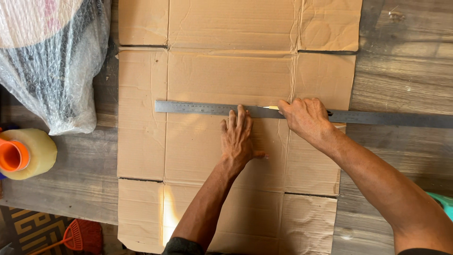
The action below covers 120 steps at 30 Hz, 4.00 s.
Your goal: The person uses a metal ruler and a utility knife to cut a large sheet of cardboard on a workbench. They repeatedly align the ruler and score the cardboard along straight lines to create separate pieces.
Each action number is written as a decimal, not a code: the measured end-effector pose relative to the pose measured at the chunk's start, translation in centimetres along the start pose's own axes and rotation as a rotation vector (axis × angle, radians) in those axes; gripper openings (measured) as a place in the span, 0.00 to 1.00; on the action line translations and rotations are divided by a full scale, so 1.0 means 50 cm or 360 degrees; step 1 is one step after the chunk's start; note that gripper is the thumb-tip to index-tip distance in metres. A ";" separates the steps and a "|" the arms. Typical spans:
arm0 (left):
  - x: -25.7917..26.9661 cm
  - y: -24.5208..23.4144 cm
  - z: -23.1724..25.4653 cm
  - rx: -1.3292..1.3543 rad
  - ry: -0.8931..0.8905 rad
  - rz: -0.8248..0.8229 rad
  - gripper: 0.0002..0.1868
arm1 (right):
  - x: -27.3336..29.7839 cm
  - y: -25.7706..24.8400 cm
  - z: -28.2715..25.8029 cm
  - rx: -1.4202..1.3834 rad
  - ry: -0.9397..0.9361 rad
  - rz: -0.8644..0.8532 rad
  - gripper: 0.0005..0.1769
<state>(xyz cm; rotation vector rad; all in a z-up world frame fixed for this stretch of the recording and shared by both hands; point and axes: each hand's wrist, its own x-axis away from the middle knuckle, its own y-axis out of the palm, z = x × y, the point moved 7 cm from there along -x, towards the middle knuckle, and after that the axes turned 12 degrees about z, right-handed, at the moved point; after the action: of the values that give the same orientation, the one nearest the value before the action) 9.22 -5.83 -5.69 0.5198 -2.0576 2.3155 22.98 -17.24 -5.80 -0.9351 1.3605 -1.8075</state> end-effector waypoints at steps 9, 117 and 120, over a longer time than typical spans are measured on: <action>0.005 -0.041 0.027 0.0136 -0.0026 0.0015 0.73 | 0.013 0.001 0.012 -0.0013 0.0028 0.0003 0.05; 0.344 0.147 -0.142 0.0453 -0.0325 0.0654 0.55 | 0.200 -0.026 -0.127 -0.0567 0.0603 0.0410 0.24; 0.374 0.172 -0.273 0.0425 -0.0508 0.0669 0.57 | 0.198 -0.032 -0.159 -0.0644 0.0626 0.0395 0.31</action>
<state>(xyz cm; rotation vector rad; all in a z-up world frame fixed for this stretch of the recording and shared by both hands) -13.67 2.11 -10.59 0.5345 -2.1740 2.9501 10.99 -21.46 -4.35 -0.5807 2.0458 -1.6061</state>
